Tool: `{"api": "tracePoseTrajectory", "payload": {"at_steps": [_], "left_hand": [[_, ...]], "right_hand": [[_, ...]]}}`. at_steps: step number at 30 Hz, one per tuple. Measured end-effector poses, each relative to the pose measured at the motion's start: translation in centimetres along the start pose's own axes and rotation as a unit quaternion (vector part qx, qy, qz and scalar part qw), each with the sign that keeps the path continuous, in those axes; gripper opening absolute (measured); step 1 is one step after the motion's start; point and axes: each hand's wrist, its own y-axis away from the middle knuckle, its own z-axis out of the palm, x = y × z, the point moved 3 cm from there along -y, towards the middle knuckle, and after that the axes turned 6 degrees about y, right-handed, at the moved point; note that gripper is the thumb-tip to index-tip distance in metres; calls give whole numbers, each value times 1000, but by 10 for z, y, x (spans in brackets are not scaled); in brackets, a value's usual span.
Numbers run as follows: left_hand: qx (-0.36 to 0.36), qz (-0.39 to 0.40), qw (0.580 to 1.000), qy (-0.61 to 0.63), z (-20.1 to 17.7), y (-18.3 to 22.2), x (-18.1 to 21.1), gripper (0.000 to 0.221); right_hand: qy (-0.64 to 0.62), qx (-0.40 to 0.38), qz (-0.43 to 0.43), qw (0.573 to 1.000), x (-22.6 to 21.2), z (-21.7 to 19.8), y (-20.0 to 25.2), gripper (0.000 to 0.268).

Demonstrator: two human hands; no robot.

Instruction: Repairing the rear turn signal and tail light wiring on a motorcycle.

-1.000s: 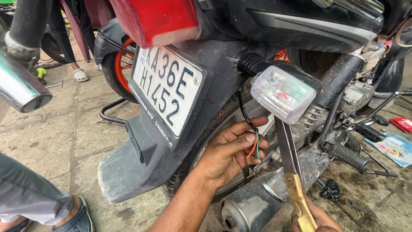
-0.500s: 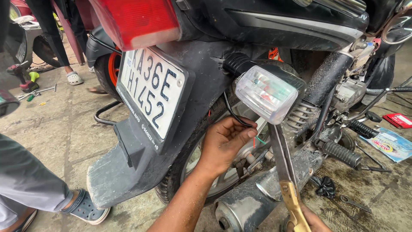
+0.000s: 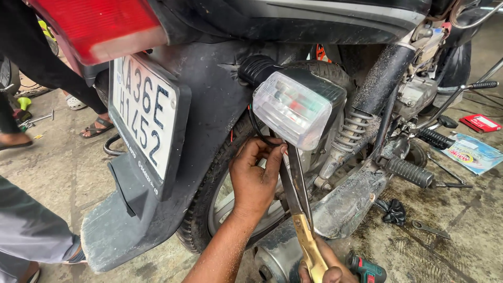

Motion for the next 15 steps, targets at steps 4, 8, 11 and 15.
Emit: {"api": "tracePoseTrajectory", "payload": {"at_steps": [4,8,11,15], "left_hand": [[-1,2,1000,-2,-3,5,-3,9],[-6,-17,1000,8,-6,10,-5,11],[2,-38,999,17,-8,13,-4,12],[19,-6,999,26,-8,18,5,13]], "right_hand": [[1,3,4,1000,-39,11,-3,125],[18,41,8,999,-33,6,0,115],[57,94,18,994,-49,13,5,97],[103,139,22,985,-68,15,8,87]]}}
